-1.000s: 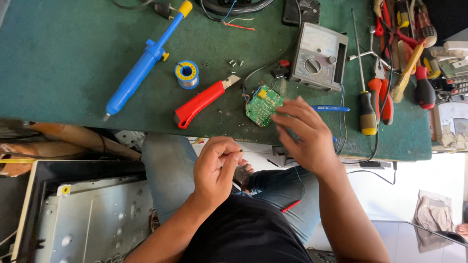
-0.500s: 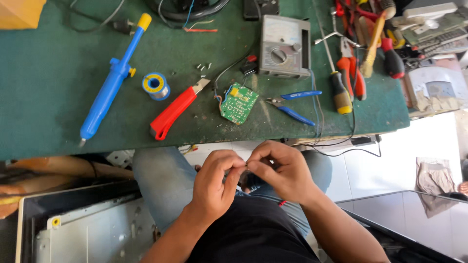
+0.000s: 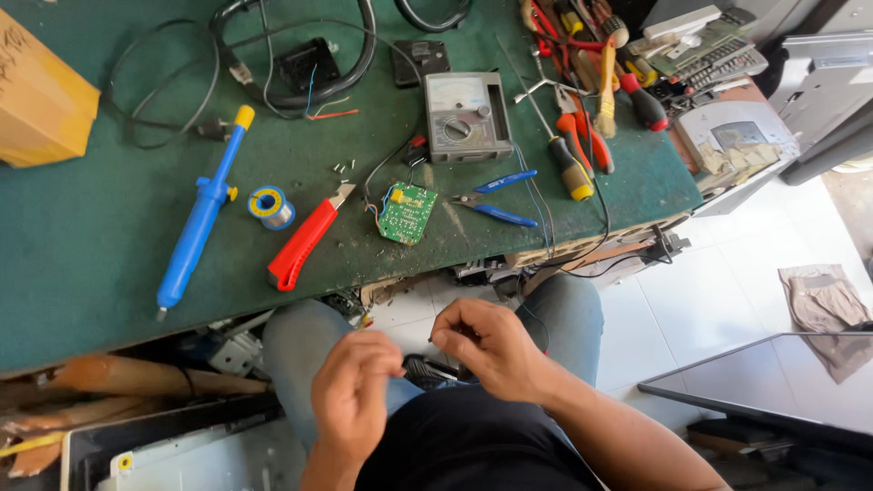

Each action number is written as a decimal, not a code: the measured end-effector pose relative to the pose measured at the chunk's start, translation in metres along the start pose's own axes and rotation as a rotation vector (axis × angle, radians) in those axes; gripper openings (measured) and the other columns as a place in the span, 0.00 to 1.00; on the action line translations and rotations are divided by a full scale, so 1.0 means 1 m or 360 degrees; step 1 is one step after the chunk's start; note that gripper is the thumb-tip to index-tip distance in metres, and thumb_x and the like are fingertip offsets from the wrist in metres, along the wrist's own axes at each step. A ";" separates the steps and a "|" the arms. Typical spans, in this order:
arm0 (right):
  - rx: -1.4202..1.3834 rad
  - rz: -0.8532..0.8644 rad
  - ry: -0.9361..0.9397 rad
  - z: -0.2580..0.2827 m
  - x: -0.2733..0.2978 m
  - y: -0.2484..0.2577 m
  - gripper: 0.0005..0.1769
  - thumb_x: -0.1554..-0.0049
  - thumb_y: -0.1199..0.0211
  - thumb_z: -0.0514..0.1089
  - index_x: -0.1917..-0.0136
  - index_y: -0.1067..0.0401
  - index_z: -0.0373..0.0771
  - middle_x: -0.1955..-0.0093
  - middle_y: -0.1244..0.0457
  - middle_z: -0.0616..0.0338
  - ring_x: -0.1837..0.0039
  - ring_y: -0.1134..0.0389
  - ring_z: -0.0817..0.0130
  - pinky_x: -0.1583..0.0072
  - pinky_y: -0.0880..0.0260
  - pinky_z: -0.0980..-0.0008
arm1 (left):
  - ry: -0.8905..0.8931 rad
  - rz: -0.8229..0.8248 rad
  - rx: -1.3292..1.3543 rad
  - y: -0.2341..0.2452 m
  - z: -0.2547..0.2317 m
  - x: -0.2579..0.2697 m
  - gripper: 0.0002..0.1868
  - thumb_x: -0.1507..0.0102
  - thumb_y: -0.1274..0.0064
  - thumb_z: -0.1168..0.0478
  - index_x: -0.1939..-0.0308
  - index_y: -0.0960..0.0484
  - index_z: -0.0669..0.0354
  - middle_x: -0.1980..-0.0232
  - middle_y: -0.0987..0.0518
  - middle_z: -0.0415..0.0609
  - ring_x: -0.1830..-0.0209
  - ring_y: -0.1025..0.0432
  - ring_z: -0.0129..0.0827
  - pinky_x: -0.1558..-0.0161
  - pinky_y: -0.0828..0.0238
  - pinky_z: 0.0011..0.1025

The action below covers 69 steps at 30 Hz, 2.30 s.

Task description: The person is repairing a green circuit board on a workbench. They use a soldering iron to work on the board, then use pliers to cut a wire. They also use a multimeter to test the circuit board and handle a small electronic component.

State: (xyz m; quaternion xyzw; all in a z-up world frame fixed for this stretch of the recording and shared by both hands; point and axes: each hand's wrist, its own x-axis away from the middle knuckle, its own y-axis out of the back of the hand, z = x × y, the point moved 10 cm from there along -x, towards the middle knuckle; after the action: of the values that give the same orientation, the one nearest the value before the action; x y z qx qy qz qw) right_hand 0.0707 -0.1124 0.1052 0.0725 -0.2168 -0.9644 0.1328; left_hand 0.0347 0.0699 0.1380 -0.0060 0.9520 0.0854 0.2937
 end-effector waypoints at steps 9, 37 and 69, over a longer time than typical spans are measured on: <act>-0.0531 0.0104 -0.0333 -0.029 0.020 -0.025 0.12 0.33 0.39 0.48 0.55 0.24 0.40 0.66 0.41 0.69 0.63 0.48 0.77 0.59 0.46 0.71 | -0.0242 0.0237 -0.0329 -0.028 0.004 0.016 0.09 0.31 0.43 0.65 0.48 0.13 0.57 0.50 0.13 0.50 0.53 0.16 0.37 0.51 0.17 0.33; -0.1440 -0.0119 -0.0222 -0.137 0.008 0.027 0.20 0.32 0.41 0.47 0.48 0.22 0.24 0.67 0.37 0.47 0.68 0.44 0.67 0.66 0.50 0.69 | 0.0428 0.1298 0.0381 -0.150 0.088 0.015 0.04 0.26 0.51 0.60 0.55 0.24 0.54 0.53 0.26 0.48 0.53 0.27 0.39 0.46 0.32 0.34; -0.1642 -0.1892 -0.0350 -0.161 0.120 0.205 0.20 0.34 0.51 0.56 0.39 0.25 0.48 0.64 0.43 0.70 0.67 0.54 0.78 0.63 0.56 0.76 | 0.1438 0.0991 0.0741 -0.113 0.119 0.028 0.06 0.29 0.49 0.56 0.57 0.23 0.52 0.43 0.18 0.47 0.58 0.21 0.33 0.54 0.21 0.31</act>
State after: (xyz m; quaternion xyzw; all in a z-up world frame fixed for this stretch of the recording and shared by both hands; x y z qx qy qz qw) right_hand 0.0340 -0.3890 0.0410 0.0097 0.3205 -0.8541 -0.4095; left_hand 0.0854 -0.0206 0.0077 0.3023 0.9334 -0.0545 -0.1856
